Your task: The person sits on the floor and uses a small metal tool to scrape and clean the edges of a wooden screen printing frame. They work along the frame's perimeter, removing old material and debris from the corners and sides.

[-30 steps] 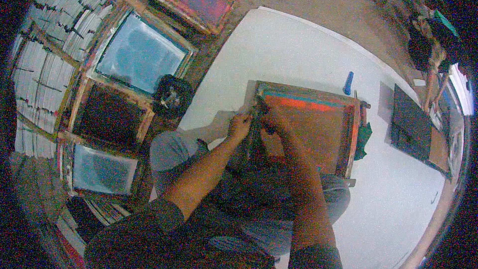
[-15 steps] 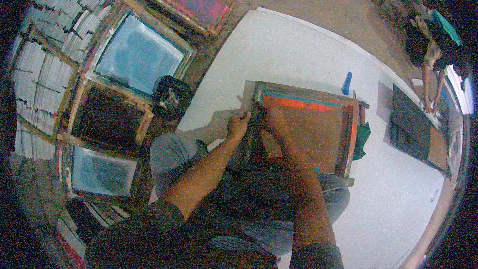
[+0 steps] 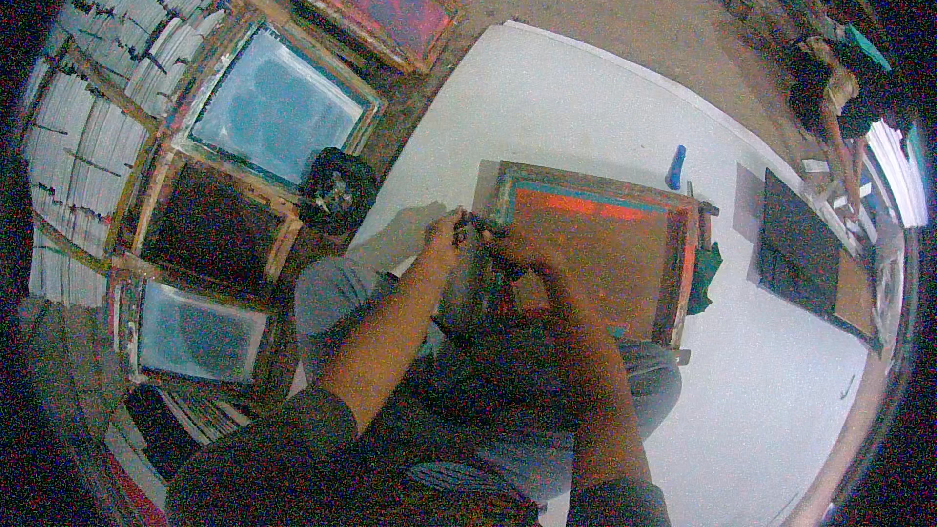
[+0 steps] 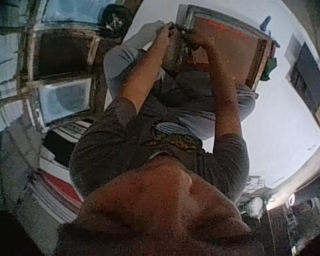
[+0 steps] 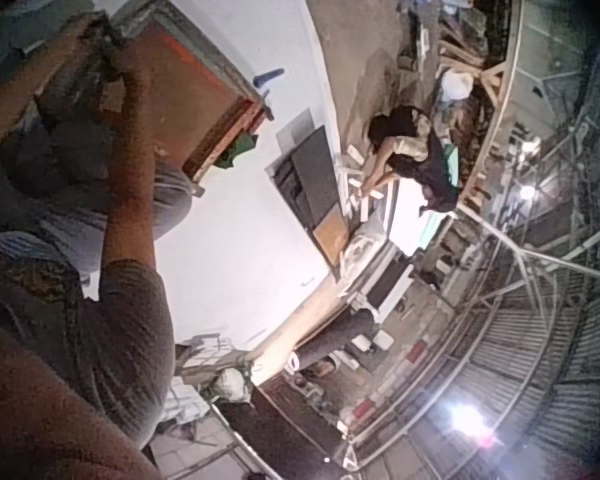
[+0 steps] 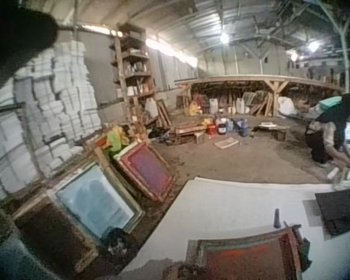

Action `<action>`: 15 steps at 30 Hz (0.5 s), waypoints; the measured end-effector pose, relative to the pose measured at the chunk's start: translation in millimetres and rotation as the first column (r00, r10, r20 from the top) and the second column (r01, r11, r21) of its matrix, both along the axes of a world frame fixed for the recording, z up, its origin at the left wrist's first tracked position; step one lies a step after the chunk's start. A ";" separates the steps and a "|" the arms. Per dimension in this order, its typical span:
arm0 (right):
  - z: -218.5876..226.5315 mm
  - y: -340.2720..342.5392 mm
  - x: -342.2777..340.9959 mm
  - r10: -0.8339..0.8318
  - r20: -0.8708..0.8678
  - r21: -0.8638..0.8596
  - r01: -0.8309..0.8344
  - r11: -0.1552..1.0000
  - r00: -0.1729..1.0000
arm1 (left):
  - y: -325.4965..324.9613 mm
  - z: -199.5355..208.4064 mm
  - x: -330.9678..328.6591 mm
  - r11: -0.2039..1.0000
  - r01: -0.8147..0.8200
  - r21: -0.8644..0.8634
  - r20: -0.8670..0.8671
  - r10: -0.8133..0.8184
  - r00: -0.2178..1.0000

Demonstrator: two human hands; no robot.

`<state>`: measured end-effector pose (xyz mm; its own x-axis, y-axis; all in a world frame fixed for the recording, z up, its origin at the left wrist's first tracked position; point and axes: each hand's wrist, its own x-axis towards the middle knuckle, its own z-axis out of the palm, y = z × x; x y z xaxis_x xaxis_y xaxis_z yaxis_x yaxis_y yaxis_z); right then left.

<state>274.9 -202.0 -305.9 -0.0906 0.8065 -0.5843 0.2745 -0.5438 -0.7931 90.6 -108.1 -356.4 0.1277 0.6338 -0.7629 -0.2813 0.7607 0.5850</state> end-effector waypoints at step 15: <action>4.9 9.8 -3.3 -0.435 -0.567 -0.259 0.350 0.900 0.699 | -2.2 -29.8 -14.8 0.846 0.300 0.441 -0.589 0.021 0.808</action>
<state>271.6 -192.2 -301.0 -0.1455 0.7753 -0.6146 -0.4927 -0.5955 -0.6345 75.8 -110.2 -386.2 -0.0944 0.9452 -0.3127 0.2978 0.3265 0.8970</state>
